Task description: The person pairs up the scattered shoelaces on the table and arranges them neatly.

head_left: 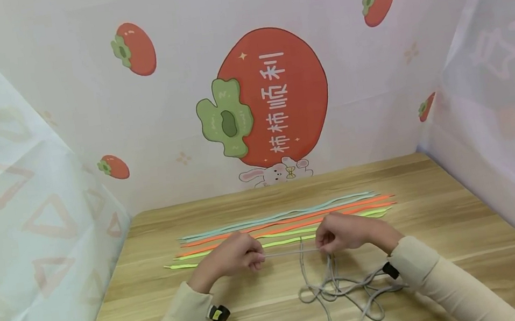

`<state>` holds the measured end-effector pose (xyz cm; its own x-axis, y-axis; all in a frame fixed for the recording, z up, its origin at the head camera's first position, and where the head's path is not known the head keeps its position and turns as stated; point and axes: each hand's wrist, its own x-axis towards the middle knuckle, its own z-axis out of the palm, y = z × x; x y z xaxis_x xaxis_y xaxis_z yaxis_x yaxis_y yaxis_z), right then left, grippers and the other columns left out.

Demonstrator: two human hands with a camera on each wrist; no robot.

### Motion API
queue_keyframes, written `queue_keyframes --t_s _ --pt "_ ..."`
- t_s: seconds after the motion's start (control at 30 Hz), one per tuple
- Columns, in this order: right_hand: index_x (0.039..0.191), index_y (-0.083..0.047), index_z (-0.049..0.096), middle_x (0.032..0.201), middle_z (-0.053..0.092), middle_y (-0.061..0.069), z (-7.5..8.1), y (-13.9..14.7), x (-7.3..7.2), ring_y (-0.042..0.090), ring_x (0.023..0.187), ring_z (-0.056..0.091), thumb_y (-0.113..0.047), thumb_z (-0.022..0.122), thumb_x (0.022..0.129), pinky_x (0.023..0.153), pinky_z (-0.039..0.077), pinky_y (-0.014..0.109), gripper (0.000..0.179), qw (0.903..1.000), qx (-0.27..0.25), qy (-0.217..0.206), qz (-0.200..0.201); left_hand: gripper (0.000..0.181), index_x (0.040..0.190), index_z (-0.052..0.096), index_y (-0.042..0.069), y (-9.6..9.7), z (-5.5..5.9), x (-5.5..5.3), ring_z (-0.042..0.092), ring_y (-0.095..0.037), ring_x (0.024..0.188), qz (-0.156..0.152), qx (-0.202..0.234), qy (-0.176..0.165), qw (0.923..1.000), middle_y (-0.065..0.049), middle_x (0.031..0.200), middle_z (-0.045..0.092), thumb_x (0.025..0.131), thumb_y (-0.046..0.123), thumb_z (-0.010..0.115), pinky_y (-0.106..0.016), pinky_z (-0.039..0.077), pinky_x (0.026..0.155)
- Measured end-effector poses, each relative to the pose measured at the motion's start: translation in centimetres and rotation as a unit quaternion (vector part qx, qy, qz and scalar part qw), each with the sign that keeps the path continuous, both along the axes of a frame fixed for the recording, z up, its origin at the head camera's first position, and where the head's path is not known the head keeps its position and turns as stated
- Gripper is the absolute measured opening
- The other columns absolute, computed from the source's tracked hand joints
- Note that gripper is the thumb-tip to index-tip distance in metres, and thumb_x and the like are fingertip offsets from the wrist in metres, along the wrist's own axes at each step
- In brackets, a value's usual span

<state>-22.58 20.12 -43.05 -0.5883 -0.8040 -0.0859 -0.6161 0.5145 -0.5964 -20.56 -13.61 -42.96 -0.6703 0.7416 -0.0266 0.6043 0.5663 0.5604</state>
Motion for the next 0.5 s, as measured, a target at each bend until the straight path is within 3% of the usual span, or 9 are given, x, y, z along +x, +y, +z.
queue_keyframes --t_s 0.5 --pt "0.078 -0.016 0.072 0.067 0.052 -0.014 -0.2 1.9 0.1 -0.001 0.060 0.041 -0.002 0.071 0.092 0.059 0.038 0.018 0.020 0.9998 0.009 -0.004 -0.017 0.034 0.071 0.069 0.013 -4.9 0.6 0.7 0.067 -0.001 0.065 0.005 -0.013 -0.007 0.9999 0.007 0.069 0.068 0.102 0.002 0.066 -0.020 0.056 0.068"
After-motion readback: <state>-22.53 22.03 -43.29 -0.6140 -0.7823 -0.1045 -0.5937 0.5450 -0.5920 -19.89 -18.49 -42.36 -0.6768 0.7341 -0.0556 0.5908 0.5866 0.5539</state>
